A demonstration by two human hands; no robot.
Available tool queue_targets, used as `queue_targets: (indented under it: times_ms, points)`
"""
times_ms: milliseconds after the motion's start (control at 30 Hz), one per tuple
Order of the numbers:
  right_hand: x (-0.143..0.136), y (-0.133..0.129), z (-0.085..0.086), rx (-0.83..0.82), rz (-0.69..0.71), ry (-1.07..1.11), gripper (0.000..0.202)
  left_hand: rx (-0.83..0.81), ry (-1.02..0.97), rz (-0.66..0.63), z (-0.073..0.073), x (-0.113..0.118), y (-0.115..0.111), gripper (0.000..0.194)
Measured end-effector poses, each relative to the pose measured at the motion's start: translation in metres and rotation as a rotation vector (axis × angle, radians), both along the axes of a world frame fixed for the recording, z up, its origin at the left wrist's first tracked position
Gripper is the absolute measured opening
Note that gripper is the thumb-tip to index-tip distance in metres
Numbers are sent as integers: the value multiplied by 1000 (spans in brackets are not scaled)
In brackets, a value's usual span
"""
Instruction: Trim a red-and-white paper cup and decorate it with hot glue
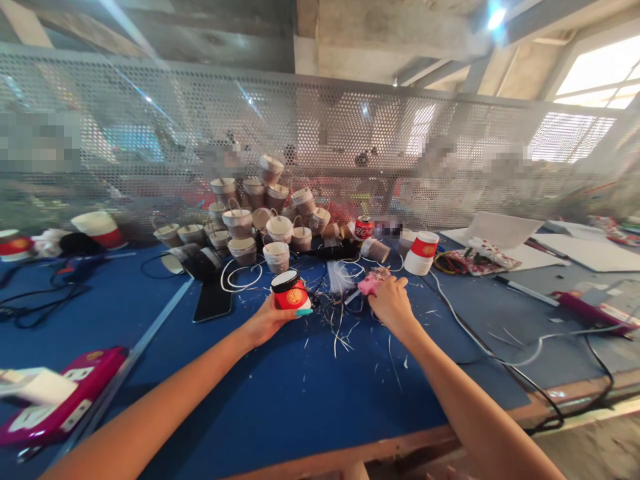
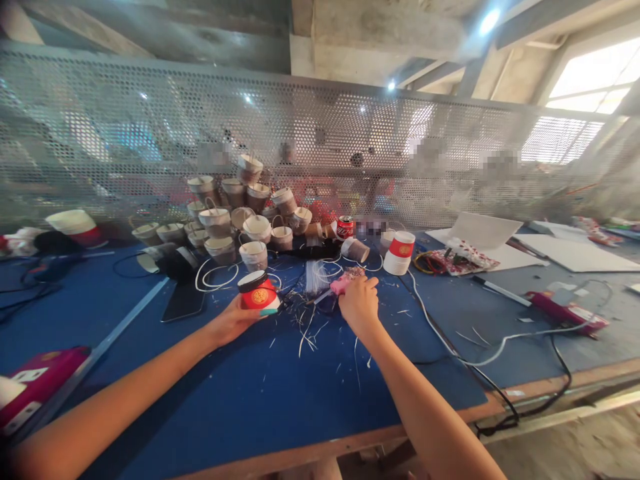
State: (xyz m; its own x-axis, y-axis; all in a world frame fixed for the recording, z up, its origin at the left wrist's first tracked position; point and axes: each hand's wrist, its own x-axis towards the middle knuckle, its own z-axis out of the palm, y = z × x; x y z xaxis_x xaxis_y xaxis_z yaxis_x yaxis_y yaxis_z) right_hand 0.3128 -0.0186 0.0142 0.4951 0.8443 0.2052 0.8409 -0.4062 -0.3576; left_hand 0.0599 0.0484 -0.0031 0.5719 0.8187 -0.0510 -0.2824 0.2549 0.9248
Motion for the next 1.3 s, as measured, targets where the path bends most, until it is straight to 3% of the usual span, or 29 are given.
queue_targets:
  times_ms: [100,233,333,500,633,967,1300]
  points:
    - [-2,1,4,107,-32,24,30,-22,1,24,0,0,0,52]
    - [-5,2,6,400,165,102,25,-64,-31,59,-1,1,1,46]
    - [-13,0,6,542,320,343,28,-63,-67,39,-2,2,2,46]
    - [-34,-7,8,467,477,954,45,-52,-59,-26,-3,1,3,47]
    - [-46,-11,7,399,577,1151,49,-55,-17,-80,-6,-3,5,44]
    - [-51,-17,-1,260,632,1211,43,4,-13,-178,-8,-6,6,44]
    - [-56,-17,-6,301,707,1065,41,-7,-36,-189,-3,-2,1,41]
